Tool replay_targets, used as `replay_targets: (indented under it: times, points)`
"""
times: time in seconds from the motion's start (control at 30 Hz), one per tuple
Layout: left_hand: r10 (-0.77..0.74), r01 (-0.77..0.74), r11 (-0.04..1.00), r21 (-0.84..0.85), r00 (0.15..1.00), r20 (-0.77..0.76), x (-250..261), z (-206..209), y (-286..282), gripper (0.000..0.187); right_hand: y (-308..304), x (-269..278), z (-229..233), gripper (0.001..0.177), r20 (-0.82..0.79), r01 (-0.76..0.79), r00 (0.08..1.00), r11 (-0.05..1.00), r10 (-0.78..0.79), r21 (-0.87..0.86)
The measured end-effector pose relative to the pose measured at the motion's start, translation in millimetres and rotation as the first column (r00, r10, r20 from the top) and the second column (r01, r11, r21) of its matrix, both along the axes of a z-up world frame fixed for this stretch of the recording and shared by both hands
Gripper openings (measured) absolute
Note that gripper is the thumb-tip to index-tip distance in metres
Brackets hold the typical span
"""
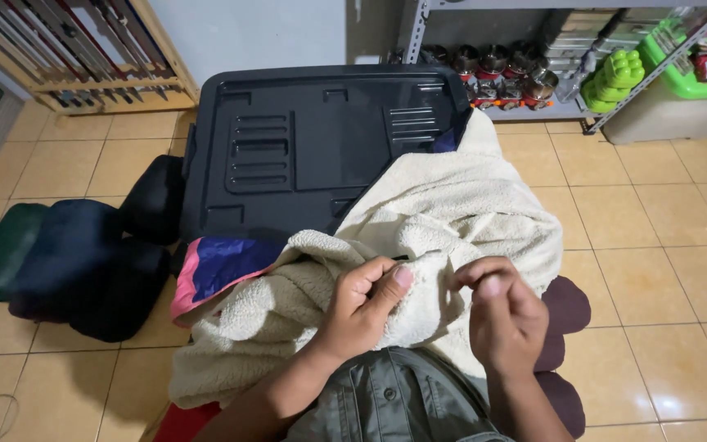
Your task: The person is folding a brown pillow and then proceeds to unfold and refold a large blue and white sleeping bag on top of a plastic bin lid.
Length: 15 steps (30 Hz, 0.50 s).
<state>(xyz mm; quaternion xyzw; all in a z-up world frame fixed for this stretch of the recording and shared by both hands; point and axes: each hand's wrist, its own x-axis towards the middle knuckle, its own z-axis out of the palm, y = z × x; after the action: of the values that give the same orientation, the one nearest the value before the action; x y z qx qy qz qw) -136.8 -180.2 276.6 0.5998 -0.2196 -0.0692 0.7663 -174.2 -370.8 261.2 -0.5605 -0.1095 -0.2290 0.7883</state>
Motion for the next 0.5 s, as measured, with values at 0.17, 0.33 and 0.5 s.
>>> replay_targets:
  times: [0.17,0.33,0.5]
  points:
    - [0.018,-0.018,1.000,0.013,1.000,0.015,-1,2,-3,0.024,19,-6,31,0.020,-0.023,-0.091,0.996,0.876,0.091,-0.474]
    - [0.043,-0.043,0.999,0.022,0.999,0.013,0,0,-1,0.031,14,2,29,0.105,-0.075,-0.242,0.970,0.888,0.231,-0.391]
    - [0.017,-0.018,1.000,0.020,0.998,0.063,5,-7,-2,0.028,-3,2,5,0.045,-0.167,-0.146,0.985,0.778,0.053,-0.611]
